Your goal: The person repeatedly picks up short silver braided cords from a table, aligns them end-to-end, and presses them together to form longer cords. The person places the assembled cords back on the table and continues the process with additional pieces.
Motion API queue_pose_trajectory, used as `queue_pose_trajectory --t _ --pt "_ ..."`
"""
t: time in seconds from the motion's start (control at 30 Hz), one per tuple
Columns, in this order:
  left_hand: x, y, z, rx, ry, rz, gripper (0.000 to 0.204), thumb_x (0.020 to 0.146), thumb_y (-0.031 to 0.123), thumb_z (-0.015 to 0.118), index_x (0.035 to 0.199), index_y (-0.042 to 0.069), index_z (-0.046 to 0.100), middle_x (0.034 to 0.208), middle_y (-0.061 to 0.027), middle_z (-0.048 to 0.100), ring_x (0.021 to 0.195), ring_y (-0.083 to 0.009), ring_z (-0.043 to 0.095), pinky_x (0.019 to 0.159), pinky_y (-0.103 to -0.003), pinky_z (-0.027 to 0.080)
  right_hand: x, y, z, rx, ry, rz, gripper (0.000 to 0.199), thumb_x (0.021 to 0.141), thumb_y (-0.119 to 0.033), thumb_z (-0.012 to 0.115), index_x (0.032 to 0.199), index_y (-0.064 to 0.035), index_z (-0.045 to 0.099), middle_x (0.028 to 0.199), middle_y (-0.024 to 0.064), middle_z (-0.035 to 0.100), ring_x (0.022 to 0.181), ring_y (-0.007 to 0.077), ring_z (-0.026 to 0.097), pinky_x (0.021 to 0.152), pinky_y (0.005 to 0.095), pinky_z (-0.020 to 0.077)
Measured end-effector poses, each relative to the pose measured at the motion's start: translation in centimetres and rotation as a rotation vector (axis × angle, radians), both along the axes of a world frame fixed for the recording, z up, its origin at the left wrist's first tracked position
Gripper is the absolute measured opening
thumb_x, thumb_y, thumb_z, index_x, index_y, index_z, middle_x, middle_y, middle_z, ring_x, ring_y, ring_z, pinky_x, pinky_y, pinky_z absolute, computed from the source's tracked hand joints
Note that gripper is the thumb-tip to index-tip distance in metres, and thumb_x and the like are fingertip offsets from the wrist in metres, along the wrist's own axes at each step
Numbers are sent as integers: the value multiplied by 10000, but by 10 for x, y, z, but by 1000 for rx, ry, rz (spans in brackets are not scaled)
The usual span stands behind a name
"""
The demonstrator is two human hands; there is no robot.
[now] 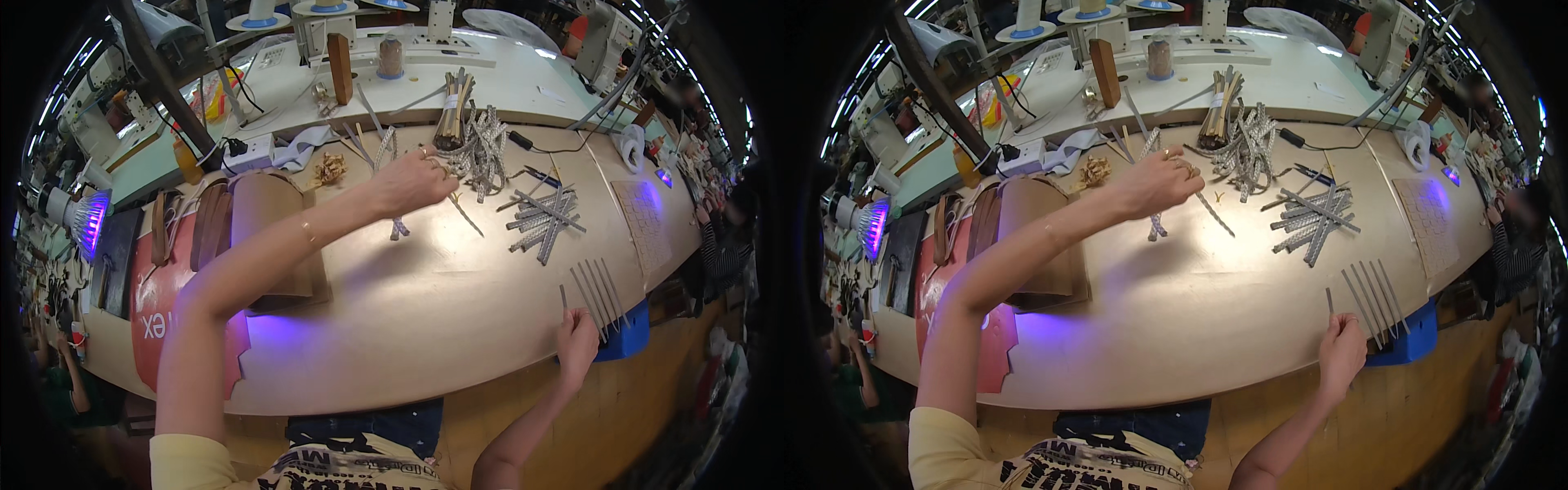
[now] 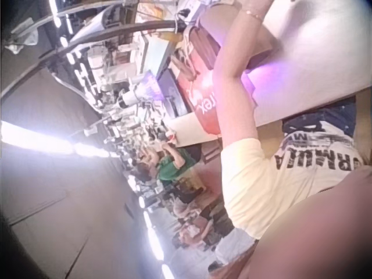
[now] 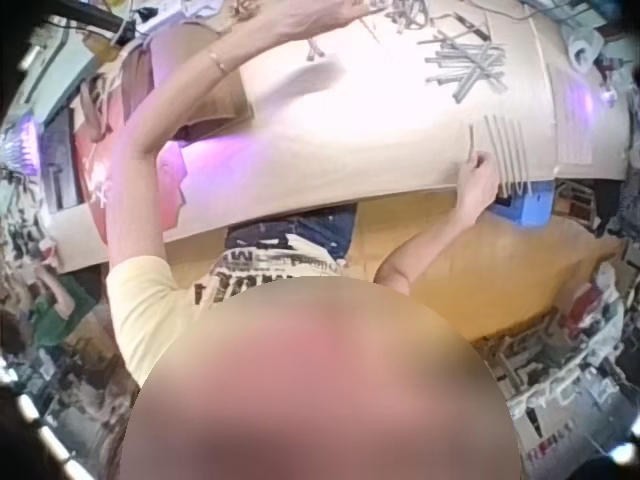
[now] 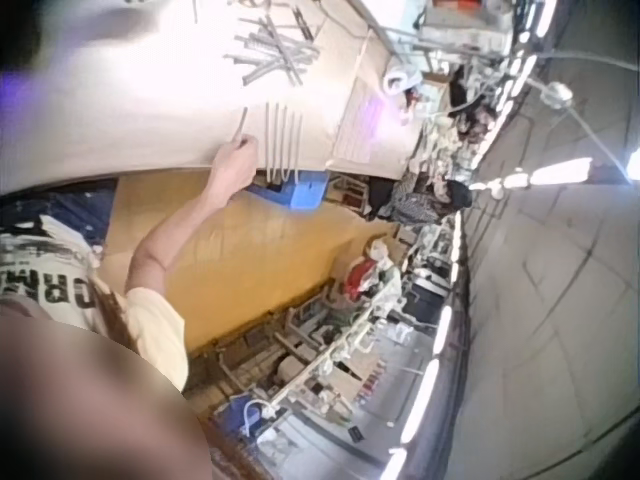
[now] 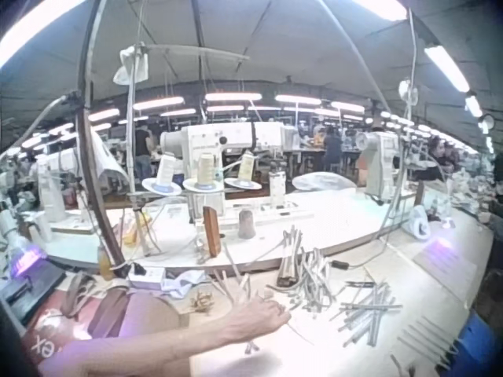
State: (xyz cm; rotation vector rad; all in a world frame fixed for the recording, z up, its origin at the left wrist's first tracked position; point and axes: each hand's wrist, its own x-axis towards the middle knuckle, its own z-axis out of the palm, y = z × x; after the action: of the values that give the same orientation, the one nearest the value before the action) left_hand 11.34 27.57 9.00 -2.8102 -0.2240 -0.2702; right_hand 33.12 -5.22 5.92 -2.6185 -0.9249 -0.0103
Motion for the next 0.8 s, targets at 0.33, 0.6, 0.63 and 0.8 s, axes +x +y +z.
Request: queue_pose_trajectory --t 0.33,0.6,0.63,0.8 --pt "-131 -210 -91 -440 -153 201 417 852 146 620 1251 29 599 1363 -172 559 1291 -293 522 1077 -450 408 -76 -44 -3 284 870 253 203 995 -180 601 910 4 586 774 6 579 755 75 511 725 227 424" --pt "-141 -181 -87 -592 -175 262 387 940 184 618 1317 108 582 1500 -132 449 1396 -313 410 1146 -482 311 -121 -19 -5 246 979 292 179 980 -148 621 906 14 605 785 6 607 771 89 551 745 236 447" --pt "-138 -171 -89 -601 -192 234 384 925 170 606 1300 89 582 1493 -140 452 1401 -310 405 1144 -473 317 -125 -16 -6 253 988 308 177 980 -146 619 909 15 604 788 9 610 775 90 555 749 237 450" --pt "-124 -147 -98 -676 -241 135 253 899 144 565 1125 44 621 1307 -127 593 1297 -305 511 1072 -427 396 -139 -9 -6 240 988 335 174 983 -144 613 910 14 600 799 14 619 786 92 572 774 250 464"
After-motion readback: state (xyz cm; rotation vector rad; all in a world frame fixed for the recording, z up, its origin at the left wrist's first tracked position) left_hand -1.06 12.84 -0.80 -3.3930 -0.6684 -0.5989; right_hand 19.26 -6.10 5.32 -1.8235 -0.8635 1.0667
